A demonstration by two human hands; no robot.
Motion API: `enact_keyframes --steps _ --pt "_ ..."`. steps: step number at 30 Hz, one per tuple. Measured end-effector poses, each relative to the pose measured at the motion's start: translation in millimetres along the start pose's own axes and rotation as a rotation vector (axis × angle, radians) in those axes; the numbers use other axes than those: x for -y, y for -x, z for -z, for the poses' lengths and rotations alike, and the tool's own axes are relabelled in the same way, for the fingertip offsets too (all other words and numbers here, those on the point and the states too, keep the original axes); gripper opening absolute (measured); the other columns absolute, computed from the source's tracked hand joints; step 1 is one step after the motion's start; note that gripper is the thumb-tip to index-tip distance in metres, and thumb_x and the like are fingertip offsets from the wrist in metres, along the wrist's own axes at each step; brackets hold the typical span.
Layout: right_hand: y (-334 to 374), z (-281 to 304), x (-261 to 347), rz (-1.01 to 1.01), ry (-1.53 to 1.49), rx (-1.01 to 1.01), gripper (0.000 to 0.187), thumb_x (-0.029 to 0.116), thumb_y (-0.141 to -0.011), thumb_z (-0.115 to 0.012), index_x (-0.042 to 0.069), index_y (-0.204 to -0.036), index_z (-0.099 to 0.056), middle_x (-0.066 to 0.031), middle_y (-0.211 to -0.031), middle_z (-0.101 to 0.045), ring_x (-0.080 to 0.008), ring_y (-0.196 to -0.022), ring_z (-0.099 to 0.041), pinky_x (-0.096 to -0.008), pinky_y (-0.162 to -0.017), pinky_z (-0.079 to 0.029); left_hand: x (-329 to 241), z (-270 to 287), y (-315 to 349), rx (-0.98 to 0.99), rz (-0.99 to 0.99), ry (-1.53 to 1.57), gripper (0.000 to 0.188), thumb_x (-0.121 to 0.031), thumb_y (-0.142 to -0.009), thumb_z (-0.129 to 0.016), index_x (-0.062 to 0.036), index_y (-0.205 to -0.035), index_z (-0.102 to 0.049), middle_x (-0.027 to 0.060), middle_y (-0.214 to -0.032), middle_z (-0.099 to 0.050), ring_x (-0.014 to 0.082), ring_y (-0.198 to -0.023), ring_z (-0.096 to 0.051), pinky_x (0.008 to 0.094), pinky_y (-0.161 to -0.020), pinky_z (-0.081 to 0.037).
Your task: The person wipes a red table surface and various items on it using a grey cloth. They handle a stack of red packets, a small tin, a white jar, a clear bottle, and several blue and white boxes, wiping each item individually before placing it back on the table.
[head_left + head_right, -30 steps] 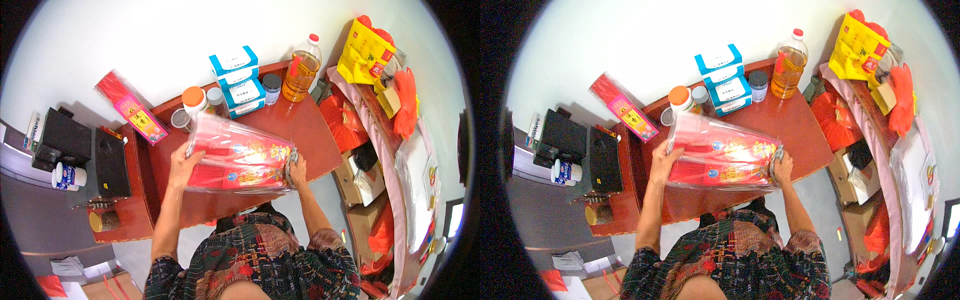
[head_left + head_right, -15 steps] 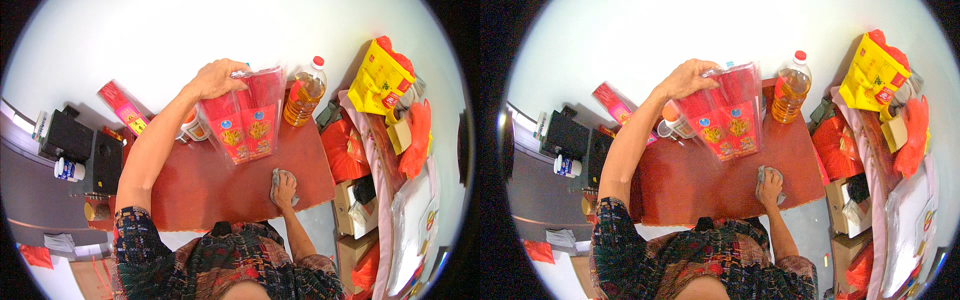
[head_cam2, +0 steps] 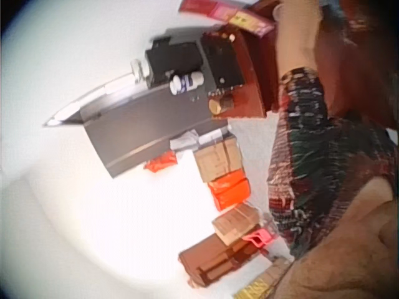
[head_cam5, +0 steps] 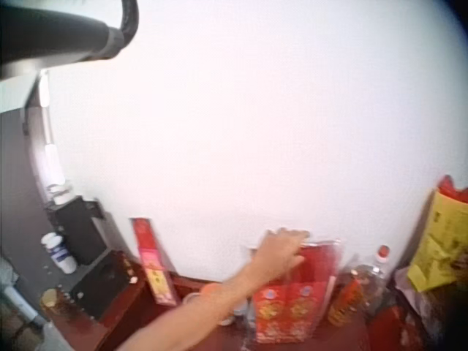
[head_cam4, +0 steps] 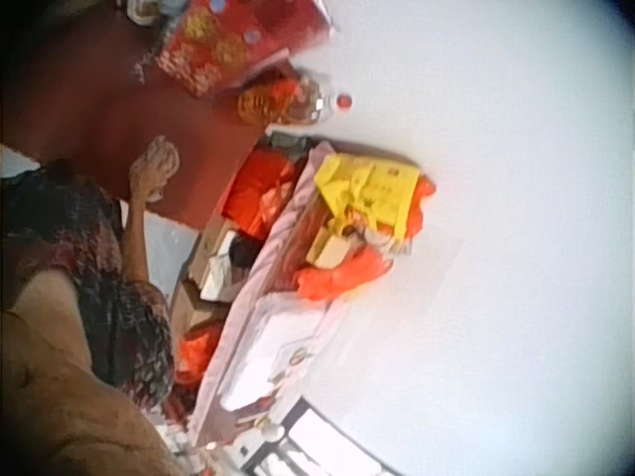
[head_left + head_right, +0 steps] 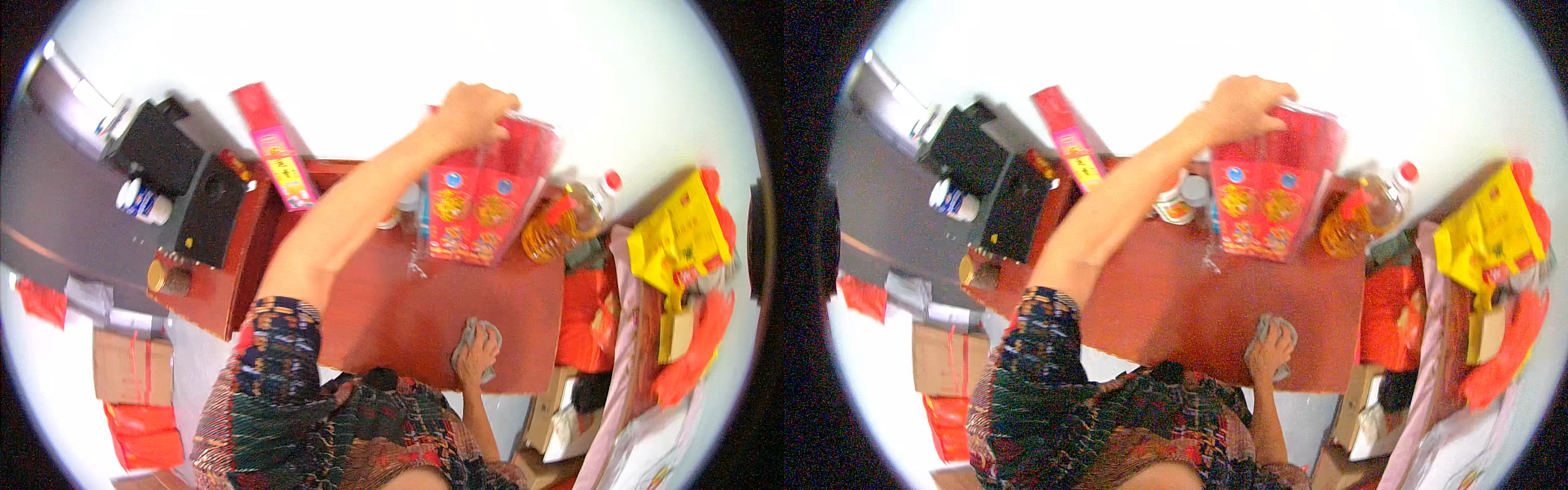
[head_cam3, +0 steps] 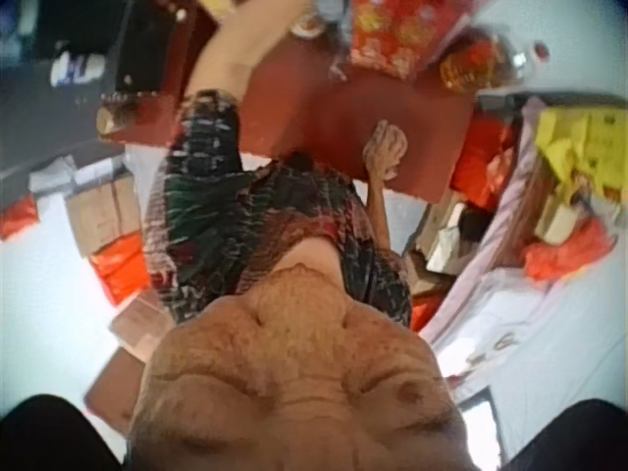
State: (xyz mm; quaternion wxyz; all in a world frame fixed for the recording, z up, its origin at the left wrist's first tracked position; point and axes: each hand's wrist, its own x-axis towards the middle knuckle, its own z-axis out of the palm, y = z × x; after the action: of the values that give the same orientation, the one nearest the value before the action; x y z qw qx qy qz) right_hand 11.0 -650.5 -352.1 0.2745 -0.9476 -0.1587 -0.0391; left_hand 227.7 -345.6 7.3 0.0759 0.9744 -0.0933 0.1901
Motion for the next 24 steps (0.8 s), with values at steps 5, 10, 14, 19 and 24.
enact_keyframes --steps 5,10,14,19,24 --pt "3.4 -9.5 -5.6 -0.007 0.064 -0.002 0.055 0.013 -0.074 -0.058 0.011 -0.128 -0.048 -0.0173 -0.13 -0.041 -0.0422 -0.117 -0.038 -0.0548 -0.092 -0.035 -8.0 -8.0 32.9 -0.615 -0.163 -0.061 0.054 -0.024 -0.066 -0.076 -0.0142 -0.115 -0.057 0.0101 -0.113 -0.055 0.0303 -0.111 -0.05 0.0436 -0.091 -0.041" --pt "3.9 -15.6 -16.9 0.072 0.009 -0.005 0.059 0.011 -0.075 -0.055 0.012 -0.132 -0.044 -0.0188 -0.135 -0.036 -0.042 -0.12 -0.034 -0.0554 -0.097 -0.03 45.9 2.7 107.2 -0.875 0.029 -0.126 0.059 -0.018 -0.067 -0.075 -0.0074 -0.119 -0.051 0.0196 -0.124 -0.044 0.0352 -0.116 -0.043 0.0448 -0.095 -0.037" --pt "3.7 -14.2 -14.7 0.051 0.078 -0.032 0.061 0.01 -0.072 -0.055 0.012 -0.132 -0.045 -0.0181 -0.134 -0.038 -0.0413 -0.118 -0.036 -0.0539 -0.096 -0.031 159.9 -0.4 176.4 -1.062 0.587 -0.067 0.069 -0.015 -0.068 -0.074 0.0052 -0.123 -0.04 0.0252 -0.126 -0.041 0.0386 -0.121 -0.038 0.0474 -0.103 -0.028" --pt "0.4 -0.3 4.4 -0.043 0.125 0.048 0.059 0.008 -0.074 -0.053 0.012 -0.132 -0.044 -0.0167 -0.133 -0.038 -0.0405 -0.117 -0.037 -0.0538 -0.094 -0.033 270.2 -6.5 258.4 -0.871 1.117 0.056 0.091 -0.013 -0.064 -0.076 0.0051 -0.136 -0.025 0.0259 -0.127 -0.043 0.0399 -0.124 -0.037 0.0487 -0.105 -0.03" --pt "1.8 -7.2 3.9 -0.013 0.185 -0.024 0.059 0.006 -0.074 -0.053 0.013 -0.132 -0.044 -0.0164 -0.134 -0.037 -0.0399 -0.115 -0.038 -0.0533 -0.091 -0.035 316.7 -0.6 289.2 -0.687 1.03 0.698 0.101 -0.016 -0.061 -0.085 0.0059 -0.137 -0.023 0.0255 -0.127 -0.046 0.0307 -0.102 -0.058 0.0391 -0.079 -0.053"
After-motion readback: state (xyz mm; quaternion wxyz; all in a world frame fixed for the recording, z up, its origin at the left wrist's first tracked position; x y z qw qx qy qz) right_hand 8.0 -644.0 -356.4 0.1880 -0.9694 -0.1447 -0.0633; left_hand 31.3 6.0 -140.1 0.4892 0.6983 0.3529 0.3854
